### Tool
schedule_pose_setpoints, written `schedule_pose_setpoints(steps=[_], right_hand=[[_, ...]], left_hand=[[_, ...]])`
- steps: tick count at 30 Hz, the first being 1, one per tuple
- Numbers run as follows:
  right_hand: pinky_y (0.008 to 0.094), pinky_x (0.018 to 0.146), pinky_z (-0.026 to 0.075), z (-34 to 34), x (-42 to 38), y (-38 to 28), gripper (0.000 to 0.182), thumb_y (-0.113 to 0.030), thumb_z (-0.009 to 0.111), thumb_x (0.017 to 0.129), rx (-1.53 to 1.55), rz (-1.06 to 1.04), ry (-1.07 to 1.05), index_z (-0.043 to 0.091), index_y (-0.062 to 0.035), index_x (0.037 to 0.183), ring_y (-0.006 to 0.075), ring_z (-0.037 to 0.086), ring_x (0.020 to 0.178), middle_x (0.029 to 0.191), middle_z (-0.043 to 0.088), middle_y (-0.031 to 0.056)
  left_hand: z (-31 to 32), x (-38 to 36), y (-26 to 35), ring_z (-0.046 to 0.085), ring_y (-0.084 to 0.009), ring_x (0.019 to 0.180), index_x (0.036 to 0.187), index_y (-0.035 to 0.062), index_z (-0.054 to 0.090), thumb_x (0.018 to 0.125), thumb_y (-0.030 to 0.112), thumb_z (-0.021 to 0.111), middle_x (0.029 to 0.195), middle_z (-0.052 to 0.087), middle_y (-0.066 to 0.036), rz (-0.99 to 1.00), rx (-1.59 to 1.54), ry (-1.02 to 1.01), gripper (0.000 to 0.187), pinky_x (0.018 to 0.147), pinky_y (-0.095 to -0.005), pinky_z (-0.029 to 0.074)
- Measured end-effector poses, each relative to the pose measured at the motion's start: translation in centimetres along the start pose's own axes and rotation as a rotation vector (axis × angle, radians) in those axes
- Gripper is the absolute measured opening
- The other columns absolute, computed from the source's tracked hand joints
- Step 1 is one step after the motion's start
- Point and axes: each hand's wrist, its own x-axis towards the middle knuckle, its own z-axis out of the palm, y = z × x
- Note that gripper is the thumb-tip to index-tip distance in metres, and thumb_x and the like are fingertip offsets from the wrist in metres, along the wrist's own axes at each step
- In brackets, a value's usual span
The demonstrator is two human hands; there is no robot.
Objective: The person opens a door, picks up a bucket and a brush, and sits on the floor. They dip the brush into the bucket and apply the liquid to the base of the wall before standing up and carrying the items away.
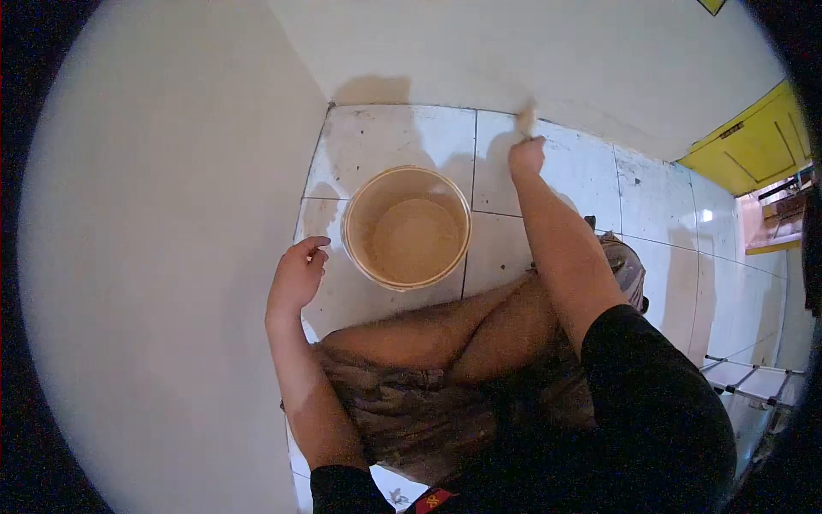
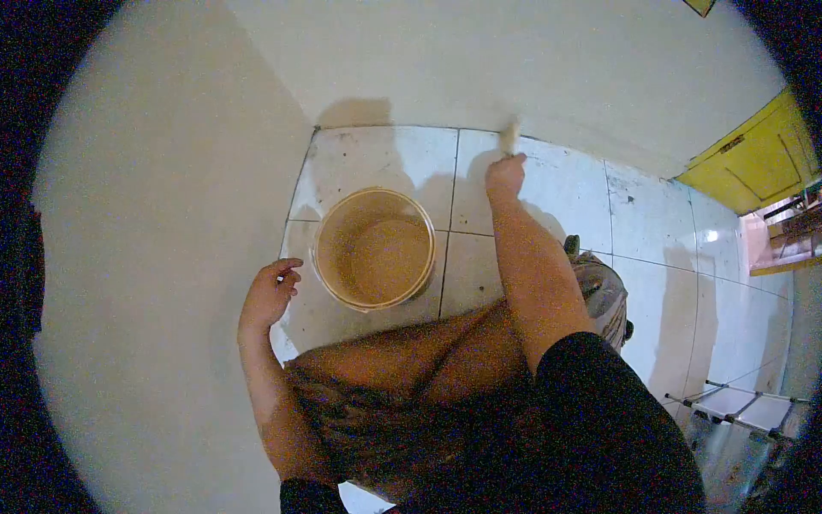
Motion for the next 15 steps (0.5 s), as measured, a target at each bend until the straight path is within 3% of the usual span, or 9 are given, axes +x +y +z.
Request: schedule_pose_setpoints(steps=[3, 7, 9, 13, 15], right_hand=[[0.0446, 0.074, 0.048, -1.4, -0.2, 0.3, 0.039, -0.009, 0.056, 0.076, 0.093, 0.153, 0.075, 0.033, 0.0046, 0.104, 0.0416, 0.058, 0.086, 0.088, 0.057, 0.0286], [0.0444, 0.074, 0.048, 0.4, 0.0, -0.8, 0.039, -0.005, 0.055, 0.075, 0.114, 0.106, 0.108, 0.032, 0.0052, 0.104, 0.0418, 0.058, 0.086, 0.089, 0.057, 0.0286], [0.0458, 0.077, 0.046, 3.7, 0.6, -0.5, 0.034, -0.009, 0.049, 0.078, 0.084, 0.006, -0.039, 0.033, 0.0018, 0.105, 0.0403, 0.057, 0.090, 0.095, 0.056, 0.0287], [0.0487, 0.075, 0.045, 5.1, -3.5, -3.8, 0.030, -0.010, 0.048, 0.079, 0.052, -0.084, -0.105, 0.034, 0.0012, 0.102, 0.0426, 0.056, 0.088, 0.091, 0.056, 0.0295], [0.0511, 0.074, 0.044, 6.9, -4.6, -4.0, 0.024, -0.012, 0.047, 0.080, 0.034, -0.289, -0.176, 0.037, 0.0008, 0.098, 0.0449, 0.056, 0.085, 0.087, 0.057, 0.0297]], left_hand=[[-0.1, 0.5, -0.3, 0.055, -0.0162, 0.065, 0.108, 0.0023, 0.057, 0.083, 0.006, 0.047, 0.085, 0.060, -0.012, 0.006, -0.001, 0.010, 0.027, 0.063, -0.0294, 0.047], [0.2, 0.7, -0.8, 0.056, -0.0169, 0.065, 0.108, 0.0025, 0.057, 0.083, 0.006, 0.047, 0.087, 0.061, -0.012, 0.028, 0.010, 0.022, 0.027, 0.063, -0.0299, 0.048], [0.1, 0.6, -1.2, 0.056, -0.0170, 0.065, 0.108, 0.0027, 0.057, 0.083, 0.006, 0.047, 0.088, 0.061, -0.012, 0.043, 0.019, 0.034, 0.027, 0.063, -0.0300, 0.048], [-0.1, 0.4, -0.4, 0.058, -0.0171, 0.066, 0.108, 0.0037, 0.057, 0.083, 0.007, 0.047, 0.087, 0.061, -0.013, 0.044, 0.029, 0.027, 0.028, 0.065, -0.0307, 0.048], [-0.2, 0.2, 0.3, 0.058, -0.0171, 0.066, 0.108, 0.0039, 0.057, 0.083, 0.008, 0.048, 0.087, 0.061, -0.013, 0.029, 0.047, 0.017, 0.028, 0.065, -0.0309, 0.048]])
